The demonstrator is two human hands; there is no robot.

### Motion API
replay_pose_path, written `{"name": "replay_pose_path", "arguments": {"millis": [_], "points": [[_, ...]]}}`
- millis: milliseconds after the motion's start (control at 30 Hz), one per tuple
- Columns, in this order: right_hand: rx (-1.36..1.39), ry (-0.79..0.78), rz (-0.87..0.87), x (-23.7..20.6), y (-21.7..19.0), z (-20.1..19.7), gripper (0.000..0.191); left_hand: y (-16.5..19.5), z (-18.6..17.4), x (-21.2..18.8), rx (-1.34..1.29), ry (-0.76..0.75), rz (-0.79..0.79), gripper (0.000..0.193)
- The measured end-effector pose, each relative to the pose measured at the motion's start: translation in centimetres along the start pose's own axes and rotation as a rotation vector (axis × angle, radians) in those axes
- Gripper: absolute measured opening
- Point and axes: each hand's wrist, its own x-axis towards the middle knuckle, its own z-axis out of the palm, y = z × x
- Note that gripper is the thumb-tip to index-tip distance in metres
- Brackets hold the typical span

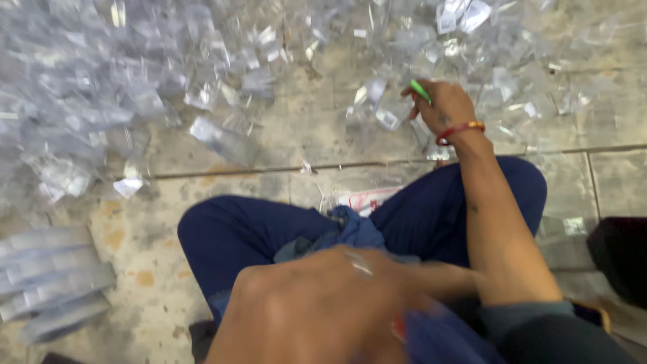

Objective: The person sits on the floor among large piles of clear plastic cups and trims the rim off each cup using a small green-handled blade, working one cup at a time and setting trimmed cups aside.

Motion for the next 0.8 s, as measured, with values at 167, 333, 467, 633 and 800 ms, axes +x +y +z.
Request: {"name": "replay_pose_path", "arguments": {"millis": [167,333,467,633,800], "points": [[-0.007,-0.121,0.032,-0.4,1.0,0.8,0.031,-9.0,0.5,-5.9,0.653,0.167,-0.669,0.033],[-0.101,-0.243,0.141,-0.2,0.8,0.7,0.031,-17.3,0.8,-11.1,0.885,0.338,-0.648,0.033],[-0.086,-0.203,0.188,-0.4,0.6,0.3,0.031,-22.4,1.2,-12.2,0.849,0.395,-0.571,0.031],[-0.079,-0.180,0.141,-0.2,-0.4,0.1,0.030,-26.9,2.7,-10.2,1.011,0.327,-0.614,0.031],[0.118,-0.139,0.309,0.8,-0.1,0.7,0.027,-29.0,3.9,-8.1,0.997,0.196,-0.701,0.036]]}}
